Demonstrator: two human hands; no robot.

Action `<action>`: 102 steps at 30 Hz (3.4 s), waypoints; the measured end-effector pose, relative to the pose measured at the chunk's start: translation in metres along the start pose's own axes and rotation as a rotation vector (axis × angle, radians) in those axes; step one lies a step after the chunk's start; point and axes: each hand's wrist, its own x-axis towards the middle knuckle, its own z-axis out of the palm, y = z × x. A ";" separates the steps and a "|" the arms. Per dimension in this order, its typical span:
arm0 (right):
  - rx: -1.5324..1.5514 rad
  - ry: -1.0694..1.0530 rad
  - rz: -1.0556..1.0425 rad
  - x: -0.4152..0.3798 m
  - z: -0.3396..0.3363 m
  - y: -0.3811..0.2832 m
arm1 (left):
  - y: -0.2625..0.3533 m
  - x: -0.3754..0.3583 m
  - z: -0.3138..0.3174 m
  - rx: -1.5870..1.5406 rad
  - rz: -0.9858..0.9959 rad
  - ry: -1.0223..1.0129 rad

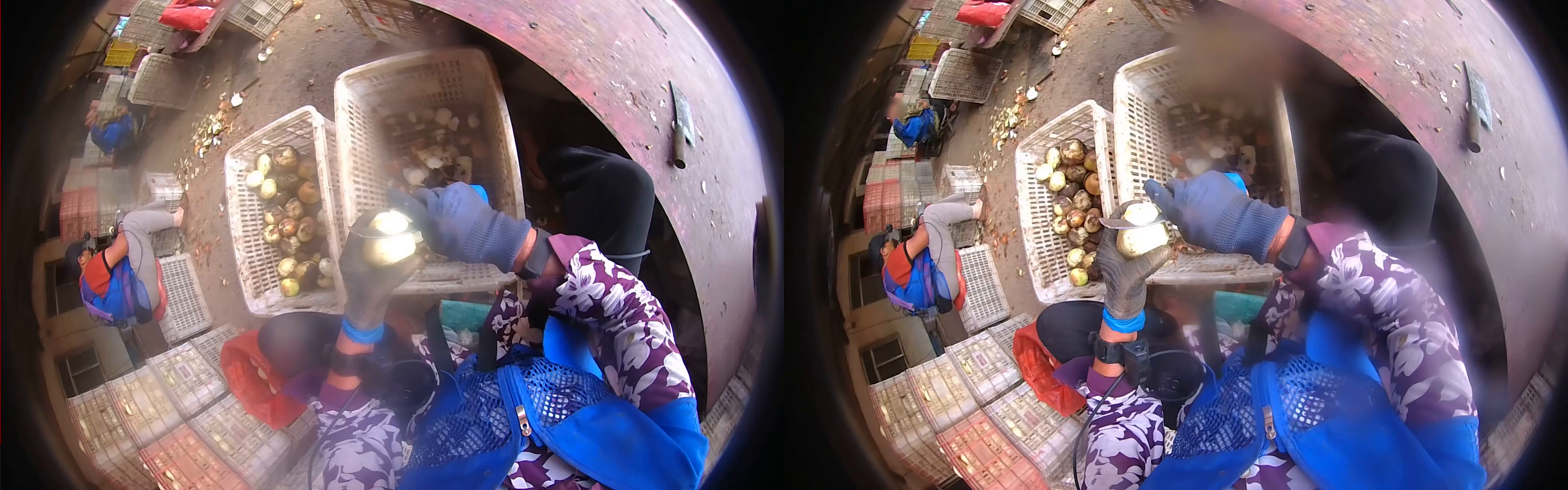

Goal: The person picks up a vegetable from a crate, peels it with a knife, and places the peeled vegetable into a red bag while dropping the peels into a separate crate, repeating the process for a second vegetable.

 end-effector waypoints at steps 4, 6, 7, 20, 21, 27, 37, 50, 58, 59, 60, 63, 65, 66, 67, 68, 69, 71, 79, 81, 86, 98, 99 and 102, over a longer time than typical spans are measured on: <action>0.018 0.060 -0.033 -0.003 0.003 0.004 | 0.023 -0.002 0.006 -0.072 -0.016 -0.029; 0.028 0.128 -0.057 -0.006 0.002 0.007 | 0.034 -0.006 0.006 -0.102 -0.065 -0.067; 0.009 0.119 0.004 -0.006 0.000 0.011 | 0.040 -0.008 0.002 -0.089 -0.105 -0.097; 1.185 -0.034 0.583 0.003 -0.029 -0.009 | 0.032 -0.001 -0.017 -0.091 -0.134 -0.185; 1.240 -0.064 0.554 0.006 -0.032 -0.010 | 0.023 0.002 -0.019 0.009 -0.095 -0.203; 0.986 -0.308 0.577 0.012 -0.025 -0.013 | 0.046 0.010 0.000 0.634 -0.055 -0.316; 1.336 -0.247 0.414 -0.009 -0.001 0.024 | 0.005 0.006 -0.025 0.156 0.043 -0.199; 1.770 -0.130 0.232 0.009 -0.016 0.008 | 0.020 0.015 -0.032 -0.243 -0.093 0.144; 1.419 0.084 0.487 0.022 -0.011 -0.025 | 0.022 0.007 0.008 -0.469 -0.117 0.056; 1.358 0.149 0.376 0.022 -0.006 -0.027 | 0.018 0.005 0.007 -0.523 -0.143 0.049; 1.294 0.214 0.265 0.023 -0.002 -0.030 | 0.014 0.006 0.005 -0.450 -0.128 0.041; 0.836 0.227 0.185 0.022 0.002 -0.028 | 0.012 0.006 0.002 -0.423 -0.132 0.076; 0.455 0.253 0.120 0.021 0.010 -0.024 | 0.014 0.006 -0.002 -0.400 -0.141 0.075; 0.430 0.185 0.150 0.021 0.005 -0.026 | 0.016 0.006 -0.005 -0.353 -0.140 0.056; 0.404 0.118 0.180 0.020 -0.003 -0.027 | 0.017 0.006 -0.008 -0.305 -0.137 0.036; 0.378 0.051 0.209 0.020 -0.011 -0.029 | 0.014 0.008 -0.008 -0.212 -0.073 0.045; 0.344 0.036 0.179 0.020 -0.016 -0.030 | 0.013 0.006 -0.013 -0.439 -0.129 -0.015; 0.273 0.013 0.117 0.019 -0.022 -0.029 | 0.014 0.004 -0.017 -0.644 -0.191 -0.055; 0.115 -0.029 0.104 0.017 -0.008 -0.026 | 0.030 0.012 -0.001 -0.388 -0.218 0.075; 0.093 -0.018 0.091 0.016 -0.003 -0.026 | 0.036 0.014 0.004 -0.280 -0.232 0.084; 0.039 -0.059 0.095 0.014 -0.001 -0.025 | 0.033 0.011 -0.001 -0.214 -0.214 0.057; -0.110 0.024 -0.002 0.007 0.006 -0.014 | 0.036 0.003 -0.002 -0.408 -0.230 -0.003; -0.114 0.039 -0.015 0.006 0.008 -0.013 | 0.034 0.000 -0.003 -0.416 -0.232 0.004; -0.112 0.060 -0.031 0.003 0.012 -0.008 | 0.031 -0.004 -0.004 -0.408 -0.229 0.010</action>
